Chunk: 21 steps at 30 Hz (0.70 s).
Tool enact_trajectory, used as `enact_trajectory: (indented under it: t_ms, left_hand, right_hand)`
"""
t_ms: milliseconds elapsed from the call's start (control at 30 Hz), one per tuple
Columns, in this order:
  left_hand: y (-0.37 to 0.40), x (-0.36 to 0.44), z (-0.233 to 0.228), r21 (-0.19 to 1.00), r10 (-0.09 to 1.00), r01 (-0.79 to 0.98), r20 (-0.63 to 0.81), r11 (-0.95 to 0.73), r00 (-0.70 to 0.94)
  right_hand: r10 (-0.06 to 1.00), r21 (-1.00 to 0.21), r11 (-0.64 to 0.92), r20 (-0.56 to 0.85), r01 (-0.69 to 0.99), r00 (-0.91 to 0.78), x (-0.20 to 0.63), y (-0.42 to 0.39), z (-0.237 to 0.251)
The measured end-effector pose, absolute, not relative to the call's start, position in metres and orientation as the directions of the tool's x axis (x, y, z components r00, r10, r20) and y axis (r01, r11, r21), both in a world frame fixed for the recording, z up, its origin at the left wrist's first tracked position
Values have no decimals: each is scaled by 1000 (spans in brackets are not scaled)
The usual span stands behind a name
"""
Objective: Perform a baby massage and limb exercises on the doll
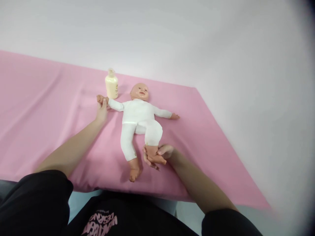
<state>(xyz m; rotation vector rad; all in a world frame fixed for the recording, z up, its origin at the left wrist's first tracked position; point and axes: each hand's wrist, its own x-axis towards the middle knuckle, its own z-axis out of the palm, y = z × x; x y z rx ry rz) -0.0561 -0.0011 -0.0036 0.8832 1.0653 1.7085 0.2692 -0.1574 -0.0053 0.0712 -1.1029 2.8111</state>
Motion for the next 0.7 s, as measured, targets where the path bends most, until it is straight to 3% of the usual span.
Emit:
enact_trajectory:
  t_ms: [133, 267, 500, 700]
  left_hand:
    - [0, -58, 1, 877, 937, -468, -69, -107, -343]
    - [0, -59, 2, 850, 932, -518, -104, -97, -346]
    - [1, -56, 0, 838, 930, -525, -63, -148, -362]
    - [0, -56, -4, 857, 938, -450, 101, -252, -332]
  right_hand:
    - [-9, -733, -680, -20, 20, -1000, 269, -155, -6]
    - [-56, -842, -521, -125, 136, -991, 265, -153, 3]
    - [-256, -907, -355, -139, 227, -957, 265, -138, 2]
    - [-391, -958, -274, 33, 82, -920, 260, -130, -5]
